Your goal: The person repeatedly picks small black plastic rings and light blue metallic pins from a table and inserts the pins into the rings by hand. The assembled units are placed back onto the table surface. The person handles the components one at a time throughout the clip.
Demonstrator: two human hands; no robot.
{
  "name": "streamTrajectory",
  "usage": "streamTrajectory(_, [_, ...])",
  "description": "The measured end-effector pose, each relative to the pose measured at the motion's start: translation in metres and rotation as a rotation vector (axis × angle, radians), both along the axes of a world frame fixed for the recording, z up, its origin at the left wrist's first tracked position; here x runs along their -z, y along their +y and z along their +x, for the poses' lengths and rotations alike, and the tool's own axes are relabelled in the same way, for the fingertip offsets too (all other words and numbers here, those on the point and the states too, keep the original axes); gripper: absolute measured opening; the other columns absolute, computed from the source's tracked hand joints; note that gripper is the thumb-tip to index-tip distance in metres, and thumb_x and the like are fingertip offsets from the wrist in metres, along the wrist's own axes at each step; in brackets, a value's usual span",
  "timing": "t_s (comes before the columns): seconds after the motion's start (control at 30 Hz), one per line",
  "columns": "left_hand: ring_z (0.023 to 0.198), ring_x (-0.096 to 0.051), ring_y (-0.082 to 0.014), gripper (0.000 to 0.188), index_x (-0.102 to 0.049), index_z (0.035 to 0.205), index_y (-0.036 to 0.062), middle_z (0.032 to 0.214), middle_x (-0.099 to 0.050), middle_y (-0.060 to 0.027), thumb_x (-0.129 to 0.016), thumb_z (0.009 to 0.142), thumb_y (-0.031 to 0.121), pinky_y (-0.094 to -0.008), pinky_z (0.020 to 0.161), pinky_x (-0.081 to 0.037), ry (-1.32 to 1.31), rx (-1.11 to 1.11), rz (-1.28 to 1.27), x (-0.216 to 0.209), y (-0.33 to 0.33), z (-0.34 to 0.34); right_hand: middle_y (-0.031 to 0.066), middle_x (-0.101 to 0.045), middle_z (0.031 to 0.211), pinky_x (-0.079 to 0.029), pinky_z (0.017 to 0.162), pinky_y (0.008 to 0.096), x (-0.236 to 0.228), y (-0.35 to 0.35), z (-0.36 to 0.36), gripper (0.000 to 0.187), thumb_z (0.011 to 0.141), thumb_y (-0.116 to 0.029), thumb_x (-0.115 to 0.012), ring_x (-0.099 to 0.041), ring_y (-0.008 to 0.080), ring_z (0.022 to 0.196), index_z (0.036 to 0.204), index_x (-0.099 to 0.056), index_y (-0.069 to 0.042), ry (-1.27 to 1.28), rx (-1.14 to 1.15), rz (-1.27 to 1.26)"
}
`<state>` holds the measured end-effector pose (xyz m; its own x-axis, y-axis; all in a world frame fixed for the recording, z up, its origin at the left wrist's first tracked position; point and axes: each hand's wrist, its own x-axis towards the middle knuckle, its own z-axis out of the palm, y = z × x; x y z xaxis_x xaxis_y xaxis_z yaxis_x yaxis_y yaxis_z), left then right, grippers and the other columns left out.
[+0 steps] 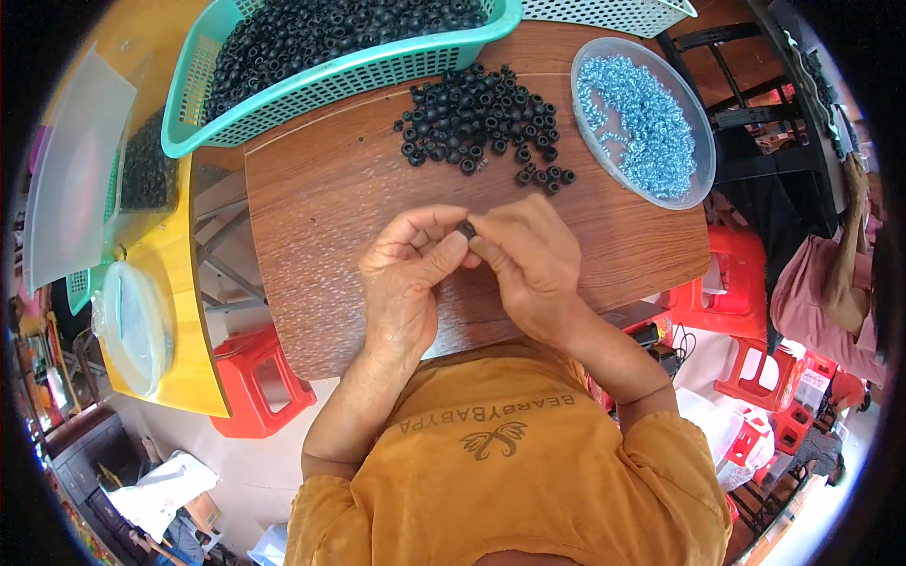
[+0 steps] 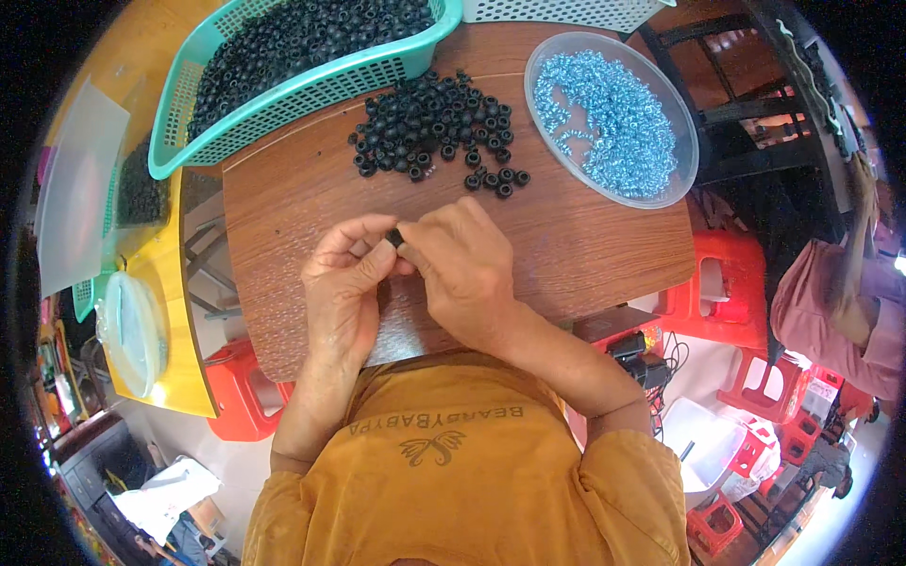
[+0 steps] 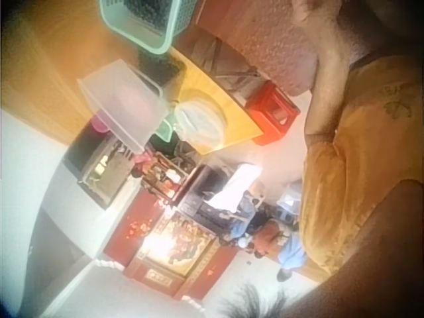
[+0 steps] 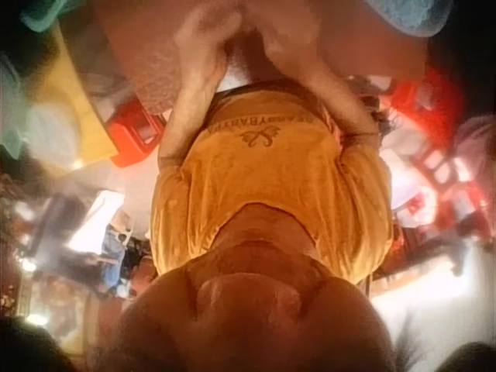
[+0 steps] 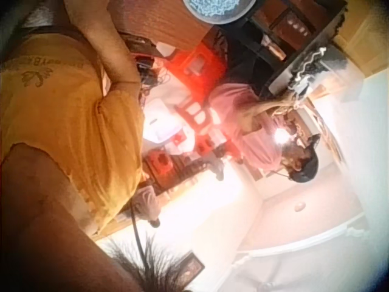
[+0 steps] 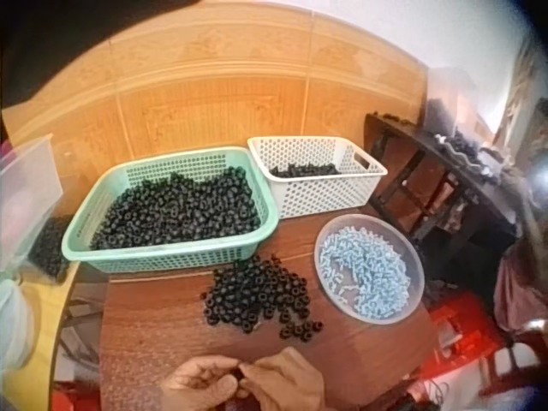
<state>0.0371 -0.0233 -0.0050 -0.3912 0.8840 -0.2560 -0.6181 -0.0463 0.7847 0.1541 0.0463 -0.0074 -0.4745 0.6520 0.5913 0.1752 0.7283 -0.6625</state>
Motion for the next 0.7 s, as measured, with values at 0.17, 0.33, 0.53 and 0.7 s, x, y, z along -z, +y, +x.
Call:
streamTrajectory(0.17, [0.071, -0.061, -0.0167, 0.019, -0.061, 0.098, -0.0037, 0.086, -0.063, -0.0100, -0.063, 0.079, -0.004, -0.0258, 0.068, -0.052, 0.001, -0.017, -0.012, 0.007, -0.004, 0.000, 0.0085, -0.056, 0.071, -0.042, 0.054, 0.0344, 0.002, 0.002, 0.001, 0.016, 0.067, -0.001, -0.068, -0.052, 0.0266, 0.064, 0.081, -0.061, -0.001, -0.051, -0.011, 0.059])
streamTrajectory(0.33, [0.072, -0.060, -0.0164, 0.019, -0.060, 0.098, -0.0037, 0.089, -0.063, -0.0125, -0.062, 0.080, -0.002, -0.0253, 0.065, -0.051, -0.003, -0.023, -0.032, 0.010, -0.008, -0.008, 0.0096, -0.057, 0.076, -0.043, 0.058, 0.0350, -0.006, 0.022, 0.005, 0.016, 0.066, 0.000, -0.068, -0.054, 0.0267, 0.068, 0.082, -0.063, -0.003, -0.137, 0.008, 0.131])
streamTrajectory(0.53, [0.072, -0.060, -0.0167, 0.019, -0.060, 0.097, -0.0030, 0.088, -0.064, -0.0135, -0.063, 0.079, -0.002, -0.0242, 0.065, -0.050, 0.022, -0.033, -0.021, 0.009, -0.009, -0.014, 0.0071, -0.049, 0.071, -0.039, 0.060, 0.0361, 0.010, 0.061, -0.003, 0.014, 0.063, 0.001, -0.059, -0.048, 0.0252, 0.070, 0.073, -0.062, -0.007, -0.338, 0.082, 0.320])
streamTrajectory(0.7, [0.072, -0.060, -0.0164, 0.018, -0.059, 0.096, -0.0043, 0.087, -0.064, -0.0130, -0.063, 0.079, -0.002, -0.0238, 0.064, -0.050, 0.025, -0.044, -0.011, 0.012, -0.009, -0.016, 0.0062, -0.051, 0.073, -0.039, 0.061, 0.0360, 0.015, 0.070, -0.011, 0.017, 0.064, 0.001, -0.061, -0.049, 0.0248, 0.072, 0.079, -0.064, -0.007, -0.490, 0.024, 0.382])
